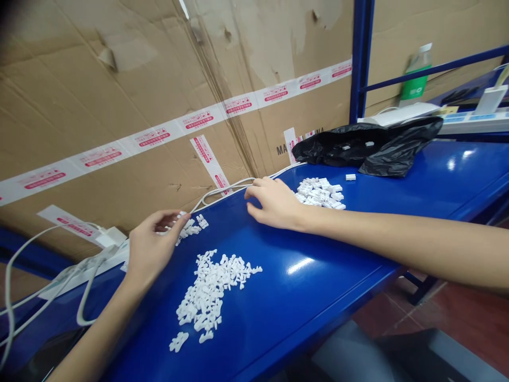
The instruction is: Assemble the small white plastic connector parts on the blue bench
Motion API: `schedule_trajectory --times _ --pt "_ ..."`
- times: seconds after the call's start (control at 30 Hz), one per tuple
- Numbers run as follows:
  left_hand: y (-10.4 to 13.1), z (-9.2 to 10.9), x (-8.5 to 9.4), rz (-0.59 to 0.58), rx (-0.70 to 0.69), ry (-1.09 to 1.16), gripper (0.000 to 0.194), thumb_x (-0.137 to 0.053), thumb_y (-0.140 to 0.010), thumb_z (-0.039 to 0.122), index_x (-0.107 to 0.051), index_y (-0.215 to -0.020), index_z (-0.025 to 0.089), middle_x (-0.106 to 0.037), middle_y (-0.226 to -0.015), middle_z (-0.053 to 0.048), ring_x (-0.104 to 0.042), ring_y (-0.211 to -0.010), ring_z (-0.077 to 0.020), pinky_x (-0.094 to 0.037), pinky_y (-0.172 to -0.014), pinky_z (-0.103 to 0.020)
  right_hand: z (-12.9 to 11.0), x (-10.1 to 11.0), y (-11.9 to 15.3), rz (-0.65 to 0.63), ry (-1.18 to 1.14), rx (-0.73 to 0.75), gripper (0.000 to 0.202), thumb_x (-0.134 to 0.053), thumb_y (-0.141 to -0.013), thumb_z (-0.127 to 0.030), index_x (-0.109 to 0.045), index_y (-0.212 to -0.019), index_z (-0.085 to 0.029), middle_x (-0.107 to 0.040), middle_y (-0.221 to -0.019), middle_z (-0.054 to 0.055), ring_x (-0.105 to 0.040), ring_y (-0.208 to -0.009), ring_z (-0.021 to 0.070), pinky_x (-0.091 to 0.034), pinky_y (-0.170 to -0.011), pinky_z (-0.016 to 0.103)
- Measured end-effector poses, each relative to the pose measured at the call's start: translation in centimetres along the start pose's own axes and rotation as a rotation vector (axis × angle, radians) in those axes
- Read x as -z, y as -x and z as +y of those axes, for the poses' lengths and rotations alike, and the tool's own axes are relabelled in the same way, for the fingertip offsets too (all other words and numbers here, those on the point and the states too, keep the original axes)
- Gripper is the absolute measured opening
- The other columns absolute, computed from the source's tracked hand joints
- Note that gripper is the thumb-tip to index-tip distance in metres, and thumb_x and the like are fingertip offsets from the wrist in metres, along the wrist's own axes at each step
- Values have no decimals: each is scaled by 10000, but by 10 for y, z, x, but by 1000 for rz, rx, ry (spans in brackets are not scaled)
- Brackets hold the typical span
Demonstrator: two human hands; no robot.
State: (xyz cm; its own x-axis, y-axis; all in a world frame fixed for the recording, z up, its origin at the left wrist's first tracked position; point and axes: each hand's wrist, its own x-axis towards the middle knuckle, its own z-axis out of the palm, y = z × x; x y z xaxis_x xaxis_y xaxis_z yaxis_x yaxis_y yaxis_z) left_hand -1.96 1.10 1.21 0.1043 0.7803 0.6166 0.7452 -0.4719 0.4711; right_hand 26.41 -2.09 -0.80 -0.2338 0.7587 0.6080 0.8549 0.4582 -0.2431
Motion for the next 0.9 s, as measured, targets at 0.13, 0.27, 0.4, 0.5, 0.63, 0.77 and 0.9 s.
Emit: schedule_trajectory --times 0.13,0.27,0.4,0.5,0.63,0.77,0.9 --pt "-7 -29 11 -34 -60 -447 324 -571 -925 471 -715 -996 190 -708 -1075 -142 -640 -1067 -363 -443 -931 -477 16 1 -1 -111 418 -140 415 -560 -949 -433 -699 -1148 -97 -622 -1212 255 -541 -1189 417 -404 -952 543" --pt "-4 -35 8 -137 8 -583 371 -484 -958 436 -714 -1098 180 -669 -1179 -188 -582 -1190 -417 -430 -967 -563 27 0 -4 -226 547 -334 627 -474 -962 -611 -676 -1213 -74 -587 -1298 299 -478 -1278 467 -391 -956 580" --pt "-3 -34 2 -151 19 -626 367 -458 -965 412 -712 -1106 188 -657 -1217 -169 -564 -1220 -412 -439 -990 -581 27 2 -8 -386 478 -466 685 -396 -977 -664 -712 -1193 -96 -658 -1240 258 -596 -1163 432 -420 -942 544" --pt "-2 -33 0 -158 -2 -619 402 -449 -971 437 -699 -1142 172 -658 -1244 -171 -567 -1227 -408 -441 -1017 -581 24 5 -10 -416 473 -446 652 -394 -993 -628 -744 -1138 -98 -694 -1191 248 -636 -1118 426 -447 -921 529" --pt "0 -36 -4 -193 20 -613 567 -414 -976 554 -634 -1295 140 -617 -1348 -197 -531 -1288 -418 -410 -1068 -606 19 8 -11 -436 471 -431 619 -391 -1009 -589 -754 -1120 -100 -706 -1176 244 -647 -1118 439 -466 -910 548" --pt "1 -41 -7 -285 73 -596 685 -368 -967 630 -559 -1392 126 -543 -1456 -221 -465 -1378 -422 -327 -1131 -636 15 11 -10 -480 421 -441 552 -382 -1036 -497 -741 -1136 -89 -710 -1159 250 -659 -1127 438 -475 -920 565" --pt "-1 -44 -8 -338 7 -541 675 -352 -972 601 -545 -1395 111 -566 -1427 -210 -497 -1359 -403 -331 -1147 -586 12 12 -10 -501 395 -417 489 -382 -1046 -417 -732 -1131 -86 -725 -1109 243 -676 -1110 429 -486 -913 566"
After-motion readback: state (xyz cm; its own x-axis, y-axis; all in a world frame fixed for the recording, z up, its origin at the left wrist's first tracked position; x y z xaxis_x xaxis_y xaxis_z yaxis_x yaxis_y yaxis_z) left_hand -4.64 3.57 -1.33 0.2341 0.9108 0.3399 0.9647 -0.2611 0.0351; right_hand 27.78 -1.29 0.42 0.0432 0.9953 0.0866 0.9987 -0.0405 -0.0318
